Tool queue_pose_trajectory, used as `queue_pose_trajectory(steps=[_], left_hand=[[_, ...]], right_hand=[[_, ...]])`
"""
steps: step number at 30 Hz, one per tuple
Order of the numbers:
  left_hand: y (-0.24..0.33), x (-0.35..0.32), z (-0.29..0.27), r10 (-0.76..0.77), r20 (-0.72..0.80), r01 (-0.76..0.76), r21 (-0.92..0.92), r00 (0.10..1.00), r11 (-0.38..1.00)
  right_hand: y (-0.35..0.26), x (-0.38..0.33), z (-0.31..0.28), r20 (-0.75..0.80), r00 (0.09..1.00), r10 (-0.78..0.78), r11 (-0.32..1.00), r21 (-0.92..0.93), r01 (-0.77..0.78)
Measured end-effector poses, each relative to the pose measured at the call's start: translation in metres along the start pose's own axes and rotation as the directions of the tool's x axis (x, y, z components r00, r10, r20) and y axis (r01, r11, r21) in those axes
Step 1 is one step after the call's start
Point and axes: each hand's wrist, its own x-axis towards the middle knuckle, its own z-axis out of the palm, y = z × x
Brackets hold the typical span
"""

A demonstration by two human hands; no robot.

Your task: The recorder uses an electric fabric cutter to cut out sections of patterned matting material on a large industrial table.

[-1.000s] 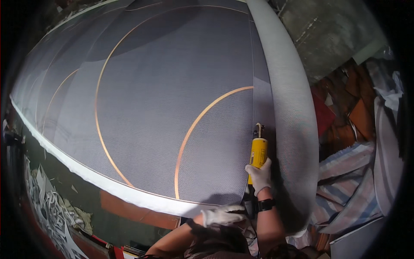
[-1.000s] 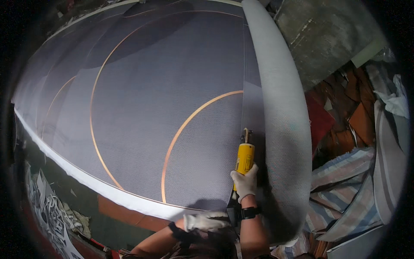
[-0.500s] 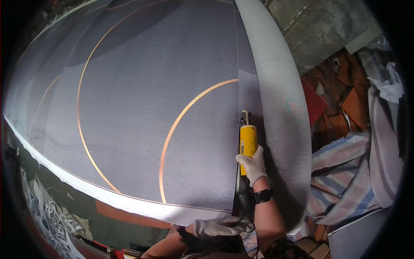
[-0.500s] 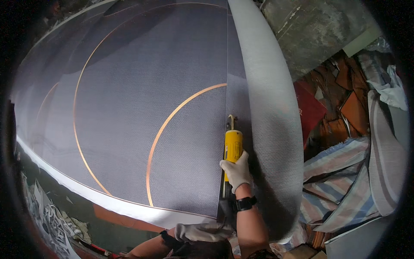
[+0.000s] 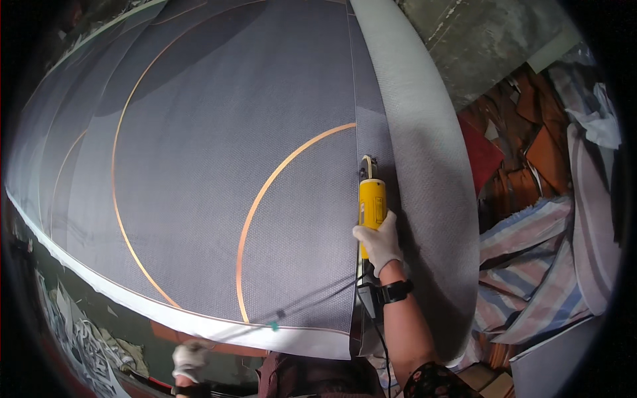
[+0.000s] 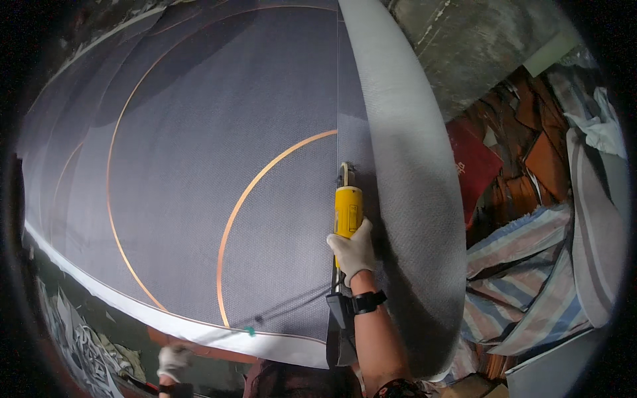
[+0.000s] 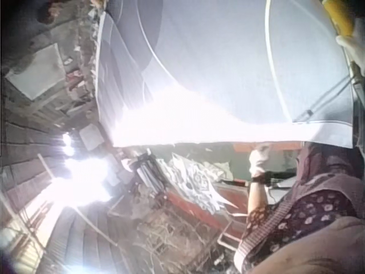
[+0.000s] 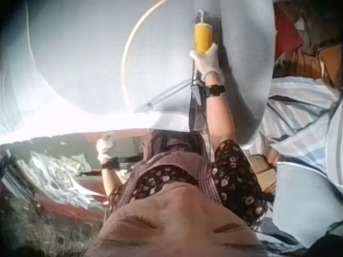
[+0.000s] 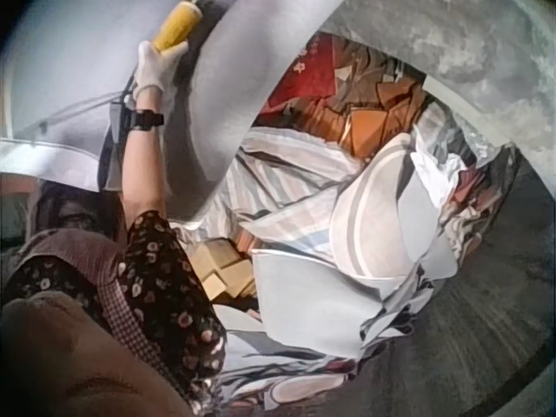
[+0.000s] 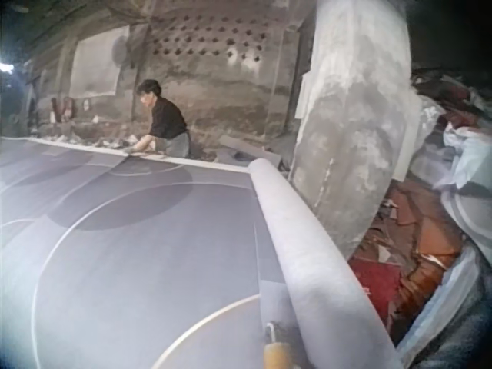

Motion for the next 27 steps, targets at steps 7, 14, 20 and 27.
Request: queue_pose_trajectory(steps=[7, 14, 20, 27], left_hand=[[0.151, 0.091, -0.078, 0.31, -0.746, -0.59, -0.135, 0.59, 0.796], [0.287, 0.194, -0.055, 0.374, -0.829, -0.444, 0.173, 0.417, 0.879], [0.327, 0.237, -0.04, 0.505, -0.806, -0.32, 0.412, 0.309, 0.853], [0.324, 0.219, 0.006, 0.489, -0.779, -0.098, 0.494, 0.393, 0.864]], right_hand=[[-0.017, 0.028, 0.014, 0.018, 0.999, -0.05, 0.996, 0.073, 0.049], [-0.041, 0.048, 0.013, 0.002, 0.999, -0.049, 0.994, -0.102, 0.048], [-0.052, 0.061, 0.025, 0.016, 0.998, -0.06, 0.996, -0.058, 0.061], [-0.063, 0.087, 0.022, 0.001, 0.999, -0.047, 0.998, -0.046, 0.047]])
